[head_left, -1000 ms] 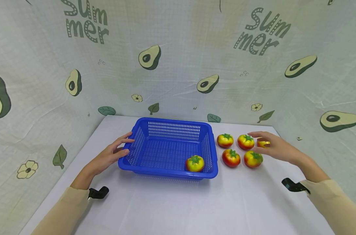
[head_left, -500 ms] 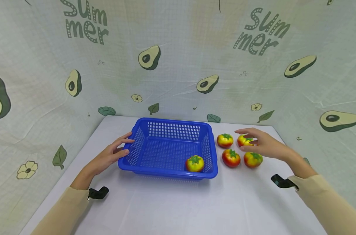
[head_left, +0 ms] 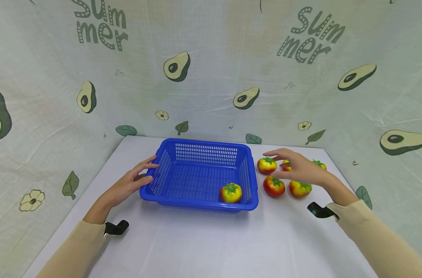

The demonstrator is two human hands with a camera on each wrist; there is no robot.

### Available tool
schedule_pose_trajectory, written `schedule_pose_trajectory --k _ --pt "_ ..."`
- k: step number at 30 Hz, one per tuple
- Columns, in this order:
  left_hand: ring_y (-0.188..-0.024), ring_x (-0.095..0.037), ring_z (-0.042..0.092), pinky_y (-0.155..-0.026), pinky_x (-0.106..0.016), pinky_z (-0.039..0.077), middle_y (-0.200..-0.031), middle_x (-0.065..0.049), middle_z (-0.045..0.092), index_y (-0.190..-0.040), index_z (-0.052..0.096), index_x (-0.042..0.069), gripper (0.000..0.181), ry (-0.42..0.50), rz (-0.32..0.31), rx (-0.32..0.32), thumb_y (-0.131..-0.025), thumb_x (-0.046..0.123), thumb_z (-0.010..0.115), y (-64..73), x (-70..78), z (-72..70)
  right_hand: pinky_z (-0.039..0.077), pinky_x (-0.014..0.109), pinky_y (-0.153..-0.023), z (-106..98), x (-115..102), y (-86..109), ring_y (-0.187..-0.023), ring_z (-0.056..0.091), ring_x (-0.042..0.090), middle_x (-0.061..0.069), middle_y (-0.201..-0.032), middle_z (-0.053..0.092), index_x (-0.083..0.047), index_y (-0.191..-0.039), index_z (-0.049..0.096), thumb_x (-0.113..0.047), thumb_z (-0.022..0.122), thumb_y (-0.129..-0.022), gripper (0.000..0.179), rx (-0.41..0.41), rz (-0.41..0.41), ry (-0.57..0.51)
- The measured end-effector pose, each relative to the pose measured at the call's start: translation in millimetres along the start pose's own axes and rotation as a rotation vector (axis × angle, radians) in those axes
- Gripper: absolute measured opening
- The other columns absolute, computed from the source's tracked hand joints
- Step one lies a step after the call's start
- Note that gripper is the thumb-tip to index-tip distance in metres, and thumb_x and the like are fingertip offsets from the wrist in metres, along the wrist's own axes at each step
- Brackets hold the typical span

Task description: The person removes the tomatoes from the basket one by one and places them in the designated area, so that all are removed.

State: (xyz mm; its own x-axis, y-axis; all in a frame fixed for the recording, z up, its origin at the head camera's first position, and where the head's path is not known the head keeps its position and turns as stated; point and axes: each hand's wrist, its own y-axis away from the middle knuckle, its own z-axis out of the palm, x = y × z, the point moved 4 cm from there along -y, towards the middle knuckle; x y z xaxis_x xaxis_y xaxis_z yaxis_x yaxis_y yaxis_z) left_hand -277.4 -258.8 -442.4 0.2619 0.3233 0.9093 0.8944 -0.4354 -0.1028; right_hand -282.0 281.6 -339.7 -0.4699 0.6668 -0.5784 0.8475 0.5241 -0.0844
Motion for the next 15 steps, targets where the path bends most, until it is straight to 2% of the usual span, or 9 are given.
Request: schedule_pose_trajectory --k 8,15 --pt "-0.157 -0.059 0.015 -0.112 -0.079 0.036 -0.180 0.001 0.009 -0.159 0.045 0.013 0.049 0.006 -0.001 -0.002 -0.112 0.022 0.054 0.2 -2.4 -0.1 0.055 0.064 -0.104 14 -17 -21.8 -0.136 0.057 0.037 0.012 -0.153 0.055 -0.017 -0.153 0.056 -0.019 0.082 -0.094 0.064 -0.069 -0.046 -0.029" --pt "-0.157 -0.059 0.017 -0.113 -0.078 0.036 -0.180 0.000 0.009 -0.159 0.045 0.013 0.049 0.011 0.005 -0.007 -0.112 0.022 0.055 -0.1 -0.9 -0.5 0.054 0.060 -0.106 24 -27 -38.1 -0.137 0.056 0.038 0.012 -0.156 0.052 -0.019 -0.151 0.058 -0.015 0.083 -0.093 0.063 -0.142 -0.084 -0.065"
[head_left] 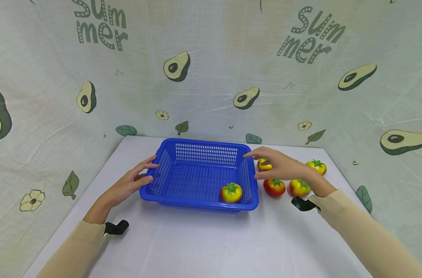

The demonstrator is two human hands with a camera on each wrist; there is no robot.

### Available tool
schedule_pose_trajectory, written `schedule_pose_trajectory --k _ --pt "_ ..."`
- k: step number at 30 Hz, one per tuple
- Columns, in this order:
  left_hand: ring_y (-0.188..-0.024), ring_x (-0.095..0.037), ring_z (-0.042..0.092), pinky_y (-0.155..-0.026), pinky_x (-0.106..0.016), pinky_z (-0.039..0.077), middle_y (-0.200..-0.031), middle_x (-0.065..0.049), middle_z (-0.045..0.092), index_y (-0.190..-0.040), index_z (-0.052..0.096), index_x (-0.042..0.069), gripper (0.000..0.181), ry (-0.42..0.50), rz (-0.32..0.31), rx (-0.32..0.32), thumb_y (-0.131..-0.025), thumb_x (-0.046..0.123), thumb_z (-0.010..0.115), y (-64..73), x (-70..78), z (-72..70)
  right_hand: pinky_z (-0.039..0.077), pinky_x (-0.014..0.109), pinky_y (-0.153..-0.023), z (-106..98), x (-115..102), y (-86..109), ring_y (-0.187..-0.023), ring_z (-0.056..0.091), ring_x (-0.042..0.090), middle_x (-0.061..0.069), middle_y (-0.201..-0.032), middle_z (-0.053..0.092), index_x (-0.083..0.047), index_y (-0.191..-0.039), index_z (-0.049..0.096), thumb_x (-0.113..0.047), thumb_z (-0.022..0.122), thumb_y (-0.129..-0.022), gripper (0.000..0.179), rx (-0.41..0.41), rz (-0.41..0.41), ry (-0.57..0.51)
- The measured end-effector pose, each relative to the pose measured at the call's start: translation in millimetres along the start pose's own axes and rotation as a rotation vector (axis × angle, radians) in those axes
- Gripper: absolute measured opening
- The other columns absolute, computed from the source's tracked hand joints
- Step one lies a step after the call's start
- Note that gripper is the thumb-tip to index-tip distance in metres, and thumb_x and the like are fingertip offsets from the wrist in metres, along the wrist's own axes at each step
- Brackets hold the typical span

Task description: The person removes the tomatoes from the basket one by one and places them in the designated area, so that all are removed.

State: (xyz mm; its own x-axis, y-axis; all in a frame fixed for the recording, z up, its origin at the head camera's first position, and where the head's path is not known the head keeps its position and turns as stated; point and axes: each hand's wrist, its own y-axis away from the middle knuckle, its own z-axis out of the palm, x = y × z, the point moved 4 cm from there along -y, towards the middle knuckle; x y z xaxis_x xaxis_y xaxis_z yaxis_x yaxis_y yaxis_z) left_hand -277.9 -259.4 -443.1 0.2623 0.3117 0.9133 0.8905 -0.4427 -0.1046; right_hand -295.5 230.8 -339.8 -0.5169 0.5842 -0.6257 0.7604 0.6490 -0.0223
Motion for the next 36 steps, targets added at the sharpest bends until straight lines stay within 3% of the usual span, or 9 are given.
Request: schedule_pose_trajectory --k 12,20,24,30,36 --pt "-0.157 -0.059 0.017 -0.113 -0.077 0.036 -0.180 0.001 0.009 -0.158 0.046 0.015 0.048 -0.002 0.001 0.000 -0.112 0.023 0.055 -0.2 1.7 -0.1 0.054 0.057 -0.108 5 -9 -22.3 -0.143 0.051 0.043 0.011 -0.158 0.050 -0.021 -0.152 0.057 -0.014 0.084 -0.093 0.066 -0.103 -0.028 0.010" --pt "-0.155 -0.060 0.020 -0.112 -0.077 0.038 -0.180 0.001 0.010 -0.158 0.046 0.015 0.048 0.000 -0.010 0.005 -0.112 0.024 0.055 -0.7 0.8 0.3 0.052 0.060 -0.109 12 -12 -36.9 -0.141 0.052 0.034 0.010 -0.154 0.053 -0.017 -0.150 0.058 -0.011 0.084 -0.092 0.064 -0.198 -0.081 0.000" --pt "-0.155 -0.061 0.019 -0.111 -0.077 0.038 -0.180 0.000 0.010 -0.158 0.046 0.014 0.048 0.002 -0.005 0.004 -0.112 0.024 0.055 -1.1 2.2 0.8 0.052 0.061 -0.109 16 -16 -42.3 -0.141 0.050 0.036 0.010 -0.154 0.053 -0.016 -0.149 0.058 -0.009 0.083 -0.092 0.062 -0.263 -0.094 -0.025" --pt "-0.155 -0.061 0.018 -0.111 -0.078 0.038 -0.180 0.000 0.009 -0.159 0.046 0.014 0.049 0.003 -0.013 0.007 -0.112 0.024 0.055 -0.8 2.6 0.6 0.050 0.062 -0.111 22 -19 -50.6 -0.142 0.049 0.039 0.009 -0.155 0.051 -0.019 -0.149 0.060 -0.013 0.083 -0.093 0.061 -0.335 -0.037 -0.025" --pt "-0.155 -0.061 0.018 -0.111 -0.078 0.037 -0.180 -0.001 0.009 -0.158 0.046 0.013 0.049 -0.002 -0.009 0.007 -0.112 0.024 0.055 0.1 2.0 0.6 0.055 0.053 -0.109 30 -22 -59.4 -0.142 0.049 0.036 0.005 -0.157 0.050 -0.025 -0.148 0.061 -0.011 0.085 -0.091 0.064 -0.395 0.011 -0.014"
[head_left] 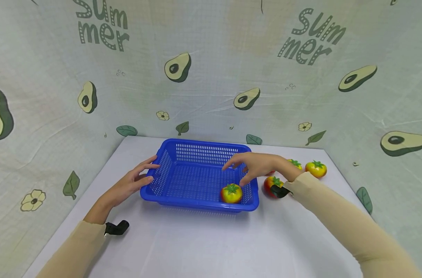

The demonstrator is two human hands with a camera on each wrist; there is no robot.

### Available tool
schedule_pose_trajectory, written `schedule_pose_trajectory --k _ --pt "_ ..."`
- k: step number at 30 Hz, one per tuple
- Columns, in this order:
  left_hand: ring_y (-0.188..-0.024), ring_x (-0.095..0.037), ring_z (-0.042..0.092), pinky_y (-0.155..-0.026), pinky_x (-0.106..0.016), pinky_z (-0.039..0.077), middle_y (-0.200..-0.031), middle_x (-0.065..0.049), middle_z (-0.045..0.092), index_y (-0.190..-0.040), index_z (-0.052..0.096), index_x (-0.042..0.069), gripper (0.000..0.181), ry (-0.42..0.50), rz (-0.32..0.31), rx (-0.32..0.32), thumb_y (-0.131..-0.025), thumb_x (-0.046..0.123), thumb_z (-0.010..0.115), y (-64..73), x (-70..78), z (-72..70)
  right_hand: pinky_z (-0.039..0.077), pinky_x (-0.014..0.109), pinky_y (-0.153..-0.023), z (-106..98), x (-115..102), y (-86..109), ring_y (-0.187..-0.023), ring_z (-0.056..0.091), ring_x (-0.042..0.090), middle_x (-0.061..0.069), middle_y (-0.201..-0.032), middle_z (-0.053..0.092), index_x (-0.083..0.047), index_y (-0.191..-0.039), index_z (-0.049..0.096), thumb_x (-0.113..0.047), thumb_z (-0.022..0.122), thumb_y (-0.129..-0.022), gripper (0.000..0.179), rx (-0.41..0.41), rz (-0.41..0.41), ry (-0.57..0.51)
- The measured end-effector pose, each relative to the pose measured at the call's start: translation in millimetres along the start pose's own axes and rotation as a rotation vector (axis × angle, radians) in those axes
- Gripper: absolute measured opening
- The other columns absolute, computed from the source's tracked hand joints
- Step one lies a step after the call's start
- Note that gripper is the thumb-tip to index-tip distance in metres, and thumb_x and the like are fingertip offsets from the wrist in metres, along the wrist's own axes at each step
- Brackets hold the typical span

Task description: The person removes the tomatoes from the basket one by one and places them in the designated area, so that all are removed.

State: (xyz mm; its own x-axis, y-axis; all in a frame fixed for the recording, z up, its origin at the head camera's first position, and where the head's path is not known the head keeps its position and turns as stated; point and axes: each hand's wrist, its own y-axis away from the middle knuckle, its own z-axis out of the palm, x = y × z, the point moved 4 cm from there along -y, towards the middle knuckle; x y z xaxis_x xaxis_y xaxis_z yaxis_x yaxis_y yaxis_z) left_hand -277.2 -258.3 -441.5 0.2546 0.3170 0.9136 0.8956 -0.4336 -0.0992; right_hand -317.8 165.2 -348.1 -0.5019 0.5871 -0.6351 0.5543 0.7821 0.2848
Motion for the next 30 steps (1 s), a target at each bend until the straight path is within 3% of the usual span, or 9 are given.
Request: schedule_pose_trajectory --k 6,16,23,30 --pt "-0.156 -0.060 0.017 -0.112 -0.078 0.036 -0.180 0.001 0.010 -0.158 0.047 0.015 0.048 -0.007 0.000 0.001 -0.112 0.024 0.055 -0.1 -1.3 -0.2 0.056 0.053 -0.107 7 3 -9.4 -0.145 0.046 0.040 -0.001 -0.156 0.051 -0.031 -0.146 0.062 -0.007 0.085 -0.090 0.065 -0.065 0.006 -0.013" --pt "-0.156 -0.061 0.017 -0.112 -0.078 0.037 -0.180 0.002 0.010 -0.158 0.047 0.016 0.048 -0.007 -0.008 0.005 -0.111 0.025 0.056 0.9 -3.0 0.1 0.059 0.042 -0.101 18 8 -22.3 -0.141 0.049 0.033 0.002 -0.154 0.054 -0.026 -0.146 0.064 -0.009 0.087 -0.088 0.065 -0.135 0.072 0.011" --pt "-0.156 -0.061 0.017 -0.111 -0.077 0.038 -0.179 0.001 0.010 -0.158 0.047 0.015 0.048 -0.001 -0.006 0.006 -0.111 0.024 0.056 -0.1 -2.7 -0.6 0.050 0.054 -0.113 20 10 -29.7 -0.143 0.050 0.029 -0.014 -0.149 0.057 -0.028 -0.146 0.064 -0.014 0.090 -0.086 0.067 -0.185 0.084 0.058" --pt "-0.155 -0.061 0.018 -0.111 -0.077 0.038 -0.180 0.002 0.010 -0.158 0.047 0.015 0.049 -0.003 -0.008 0.008 -0.111 0.025 0.056 0.4 -2.2 -0.7 0.047 0.058 -0.116 24 11 -36.3 -0.144 0.050 0.030 -0.008 -0.151 0.059 -0.030 -0.147 0.063 -0.015 0.090 -0.086 0.068 -0.249 0.092 0.065"
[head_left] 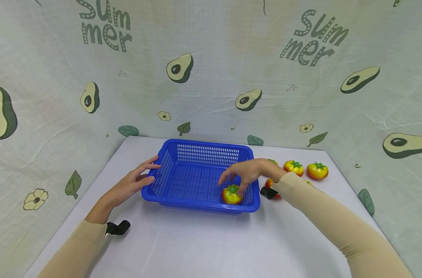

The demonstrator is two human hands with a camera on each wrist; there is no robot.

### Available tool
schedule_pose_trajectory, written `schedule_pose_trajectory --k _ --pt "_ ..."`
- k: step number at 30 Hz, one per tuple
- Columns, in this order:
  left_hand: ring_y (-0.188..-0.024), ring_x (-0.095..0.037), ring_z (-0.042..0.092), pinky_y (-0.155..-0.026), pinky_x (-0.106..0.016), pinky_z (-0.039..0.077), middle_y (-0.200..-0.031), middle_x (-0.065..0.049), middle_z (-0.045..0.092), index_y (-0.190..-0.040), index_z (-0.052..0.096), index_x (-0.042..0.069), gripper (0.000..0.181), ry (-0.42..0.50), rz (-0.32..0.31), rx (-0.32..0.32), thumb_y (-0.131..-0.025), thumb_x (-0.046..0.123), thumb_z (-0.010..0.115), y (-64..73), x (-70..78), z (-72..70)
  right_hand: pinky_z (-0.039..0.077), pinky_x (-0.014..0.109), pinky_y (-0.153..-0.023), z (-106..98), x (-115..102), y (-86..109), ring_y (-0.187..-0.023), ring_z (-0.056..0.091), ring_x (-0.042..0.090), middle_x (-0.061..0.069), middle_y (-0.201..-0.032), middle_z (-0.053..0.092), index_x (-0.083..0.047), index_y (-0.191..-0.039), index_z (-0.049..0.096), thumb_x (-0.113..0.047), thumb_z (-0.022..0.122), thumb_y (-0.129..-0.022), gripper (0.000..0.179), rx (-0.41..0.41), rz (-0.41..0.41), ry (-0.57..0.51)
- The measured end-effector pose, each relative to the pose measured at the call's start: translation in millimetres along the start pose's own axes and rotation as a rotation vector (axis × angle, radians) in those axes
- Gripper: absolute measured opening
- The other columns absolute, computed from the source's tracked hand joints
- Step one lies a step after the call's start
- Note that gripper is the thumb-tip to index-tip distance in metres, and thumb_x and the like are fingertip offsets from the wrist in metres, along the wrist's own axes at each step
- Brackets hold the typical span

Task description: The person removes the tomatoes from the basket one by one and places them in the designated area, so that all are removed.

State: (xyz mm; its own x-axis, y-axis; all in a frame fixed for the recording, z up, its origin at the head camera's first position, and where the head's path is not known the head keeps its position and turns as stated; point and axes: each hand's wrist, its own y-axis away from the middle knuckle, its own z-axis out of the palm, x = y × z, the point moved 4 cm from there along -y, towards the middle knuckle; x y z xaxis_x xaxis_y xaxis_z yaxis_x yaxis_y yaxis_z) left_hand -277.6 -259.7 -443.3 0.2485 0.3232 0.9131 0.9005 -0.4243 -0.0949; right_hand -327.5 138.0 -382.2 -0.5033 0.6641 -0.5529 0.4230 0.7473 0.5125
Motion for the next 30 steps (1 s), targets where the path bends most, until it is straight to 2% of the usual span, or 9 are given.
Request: schedule_pose_trajectory --k 5,12,19,30 --pt "-0.156 -0.060 0.018 -0.112 -0.077 0.037 -0.180 0.002 0.010 -0.158 0.047 0.014 0.050 0.007 -0.001 -0.001 -0.111 0.025 0.056 0.2 0.3 1.1 0.053 0.052 -0.111 3 0 -3.1 -0.143 0.052 0.030 -0.005 -0.151 0.059 -0.031 -0.146 0.063 -0.017 0.090 -0.086 0.067 -0.040 0.020 0.021" --pt "-0.156 -0.060 0.018 -0.112 -0.077 0.037 -0.180 0.002 0.010 -0.158 0.046 0.013 0.049 0.014 -0.001 -0.004 -0.111 0.025 0.056 0.3 0.6 1.6 0.053 0.049 -0.112 6 2 -5.5 -0.143 0.051 0.027 -0.012 -0.148 0.058 -0.032 -0.145 0.064 -0.016 0.090 -0.086 0.066 -0.060 0.022 0.034" --pt "-0.156 -0.060 0.019 -0.112 -0.076 0.039 -0.180 0.002 0.010 -0.158 0.047 0.016 0.048 0.010 0.000 -0.008 -0.111 0.024 0.055 -1.0 0.7 1.6 0.050 0.051 -0.115 10 3 -5.1 -0.143 0.051 0.026 -0.015 -0.145 0.058 -0.035 -0.143 0.064 -0.014 0.090 -0.085 0.066 -0.040 0.023 0.060" --pt "-0.156 -0.060 0.019 -0.111 -0.076 0.039 -0.180 0.002 0.010 -0.159 0.045 0.012 0.049 0.008 0.000 -0.004 -0.112 0.021 0.055 -1.0 0.6 0.5 0.048 0.053 -0.116 11 2 -6.7 -0.138 0.054 0.024 -0.013 -0.141 0.061 -0.033 -0.141 0.067 -0.013 0.090 -0.086 0.063 -0.008 0.018 0.104"
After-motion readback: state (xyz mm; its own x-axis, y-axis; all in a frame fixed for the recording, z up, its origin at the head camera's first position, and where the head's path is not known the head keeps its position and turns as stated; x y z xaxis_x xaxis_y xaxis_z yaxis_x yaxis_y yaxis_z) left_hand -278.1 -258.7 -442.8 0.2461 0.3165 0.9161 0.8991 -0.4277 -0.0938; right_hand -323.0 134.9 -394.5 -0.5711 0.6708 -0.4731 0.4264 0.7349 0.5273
